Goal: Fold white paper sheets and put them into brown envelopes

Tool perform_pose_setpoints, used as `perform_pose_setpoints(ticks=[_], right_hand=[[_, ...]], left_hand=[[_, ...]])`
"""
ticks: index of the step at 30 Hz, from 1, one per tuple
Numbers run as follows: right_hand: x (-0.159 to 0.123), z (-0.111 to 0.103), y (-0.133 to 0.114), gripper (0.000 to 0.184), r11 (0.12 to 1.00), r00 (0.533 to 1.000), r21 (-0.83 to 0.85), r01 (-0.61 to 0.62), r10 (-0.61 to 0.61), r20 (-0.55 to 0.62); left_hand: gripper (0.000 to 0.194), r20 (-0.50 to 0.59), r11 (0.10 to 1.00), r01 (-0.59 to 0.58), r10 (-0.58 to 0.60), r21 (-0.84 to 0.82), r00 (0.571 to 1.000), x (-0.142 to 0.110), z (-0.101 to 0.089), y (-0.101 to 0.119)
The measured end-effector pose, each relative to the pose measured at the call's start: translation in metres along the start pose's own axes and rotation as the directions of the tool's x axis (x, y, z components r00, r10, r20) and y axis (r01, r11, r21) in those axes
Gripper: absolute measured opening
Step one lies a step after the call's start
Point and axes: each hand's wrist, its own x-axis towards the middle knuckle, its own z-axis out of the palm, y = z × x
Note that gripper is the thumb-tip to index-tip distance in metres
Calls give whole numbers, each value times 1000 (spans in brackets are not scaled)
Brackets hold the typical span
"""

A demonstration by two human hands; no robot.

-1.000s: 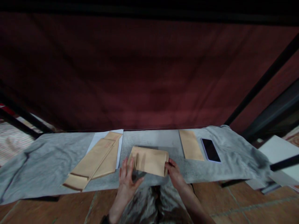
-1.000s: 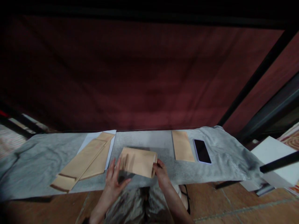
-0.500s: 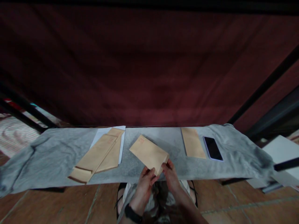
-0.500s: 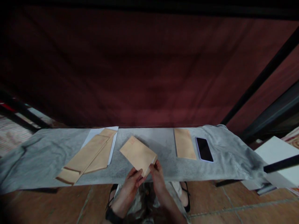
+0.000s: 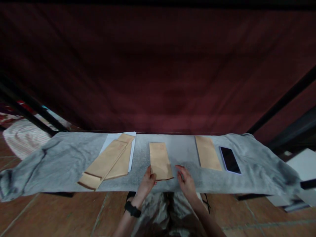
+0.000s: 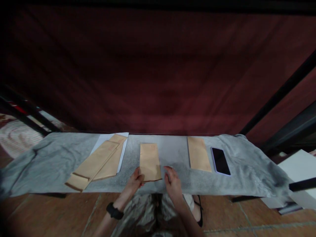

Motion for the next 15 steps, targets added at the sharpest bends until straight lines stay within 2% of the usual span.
perform_pose_setpoints(ticks=[2, 4, 5, 7, 9, 12, 15], right_hand=[[2, 1, -2, 38, 970, 978, -169, 177, -155, 139], [2, 4, -7, 43, 903, 925, -276, 329, -248, 288], [1, 6, -10, 44, 865, 896, -316, 389, -274, 350], [0, 10, -14, 46, 802, 857, -379, 462, -294, 424], [-2, 13, -16, 47, 771, 852, -423, 477, -289, 436], [-3, 14, -16, 50, 761, 856, -443, 474, -281, 434], [-3, 14, -16, 48, 758, 855, -442, 479, -288, 432]], left_hand=[[40, -2, 994, -41, 41, 100, 999, 1, -4, -4], [43, -25, 955, -86, 98, 282, 995, -3, -7, -6], [44, -52, 908, -103, 135, 407, 989, -5, -8, -7], [41, -118, 749, -110, 245, 654, 962, -8, -8, -7], [38, -126, 574, -126, 378, 809, 917, -5, -4, -6], [42, 26, 412, -281, 526, 867, 850, 16, 11, 0], [52, 187, 334, -414, 541, 847, 820, 52, 29, 7]])
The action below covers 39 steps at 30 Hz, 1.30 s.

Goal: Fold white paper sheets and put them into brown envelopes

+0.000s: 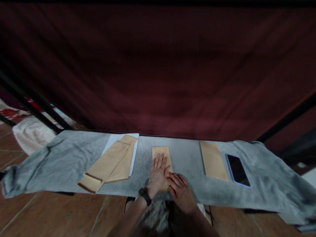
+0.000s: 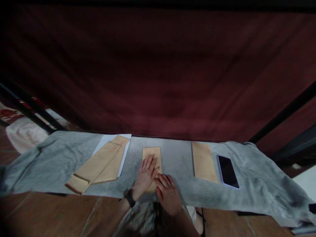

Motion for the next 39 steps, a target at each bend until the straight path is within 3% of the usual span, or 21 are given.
perform_pose_setpoints(ticks=[3, 6, 14, 17, 23, 31, 39], right_hand=[[1, 0, -1, 43, 1000, 1000, -6, -11, 11, 2], [2, 1, -2, 40, 999, 999, -13, -34, 34, 17], [4, 1, 2, 44, 999, 998, -38, 19, -17, 61], [3, 2, 2, 44, 999, 998, -43, 25, -22, 51], [3, 3, -3, 42, 1000, 1000, -20, -18, 19, 19], [2, -1, -5, 43, 1000, 1000, -1, 2, -2, -16], [-2, 7, 11, 39, 993, 999, 115, -20, 26, -46]], left_hand=[[60, 104, 999, -23, 20, 26, 994, 34, 16, -4], [64, 161, 999, -33, 27, 36, 987, 53, 27, -13], [64, 197, 997, -79, 74, 18, 978, 55, 35, -21], [62, 197, 995, -99, 95, 10, 976, 51, 32, -20], [56, 196, 966, -250, 258, -66, 946, 36, 25, -23], [56, 220, 964, -250, 265, -93, 939, 21, 15, -19], [54, 241, 945, -259, 304, -201, 922, -33, -14, -18]])
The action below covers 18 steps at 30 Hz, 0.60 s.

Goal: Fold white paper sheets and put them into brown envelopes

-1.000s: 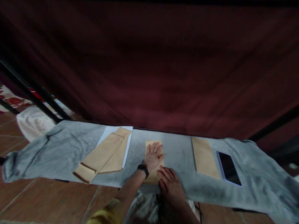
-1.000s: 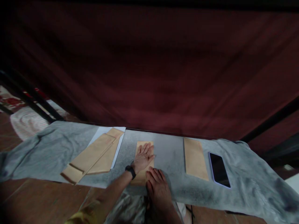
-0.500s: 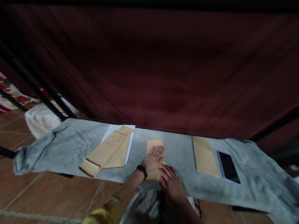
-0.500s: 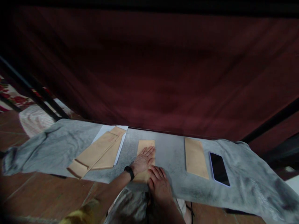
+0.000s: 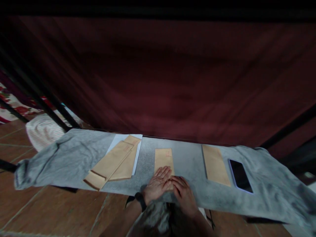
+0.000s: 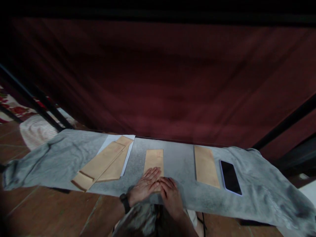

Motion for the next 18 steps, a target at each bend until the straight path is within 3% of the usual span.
perform_pose_setpoints(ticks=[6, 10, 13, 18], right_hand=[[19, 11, 14, 41, 999, 1000, 32, -27, 26, 8], [59, 17, 14, 40, 993, 988, -106, 56, -40, 147], [92, 24, 19, 43, 965, 972, -253, 76, -16, 233], [128, 36, 32, 48, 934, 972, -357, 13, 72, 222]], left_hand=[[60, -52, 999, -51, 51, 0, 997, -40, 2, 2], [45, -108, 999, -48, 47, -4, 993, -38, 2, 3], [39, -142, 999, -41, 39, -12, 989, -32, 2, 4], [39, -152, 999, 0, -8, -51, 988, -30, 3, 4]])
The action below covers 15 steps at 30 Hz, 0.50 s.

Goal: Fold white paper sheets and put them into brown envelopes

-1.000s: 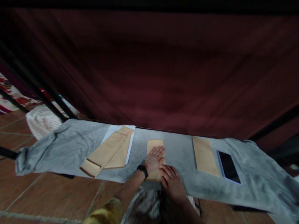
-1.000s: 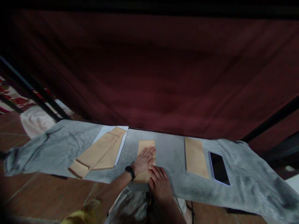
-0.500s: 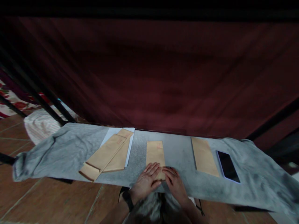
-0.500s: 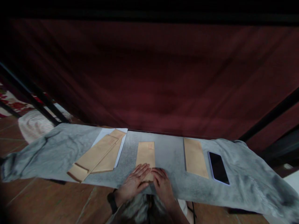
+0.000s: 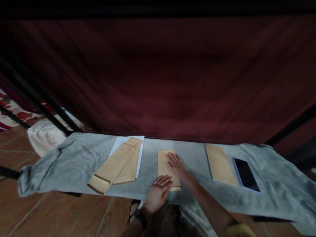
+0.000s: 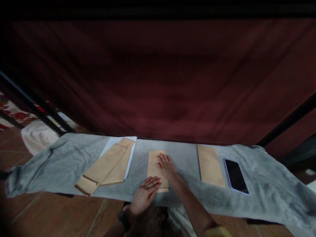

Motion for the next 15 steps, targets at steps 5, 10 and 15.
perform_pose_setpoints(ticks=[5, 10, 15], right_hand=[[6, 4, 0, 52, 999, 999, -3, -51, 51, -11], [-32, 11, 1, 53, 1000, 1000, -4, 4, -4, -4], [-88, 9, -1, 52, 998, 998, 24, 65, -65, -6]], left_hand=[[41, 26, 999, 29, -29, -32, 999, 1, -3, 1], [46, -2, 998, 39, -39, -41, 999, 1, -5, 6], [48, -13, 998, 42, -43, -46, 999, 2, -3, 7]])
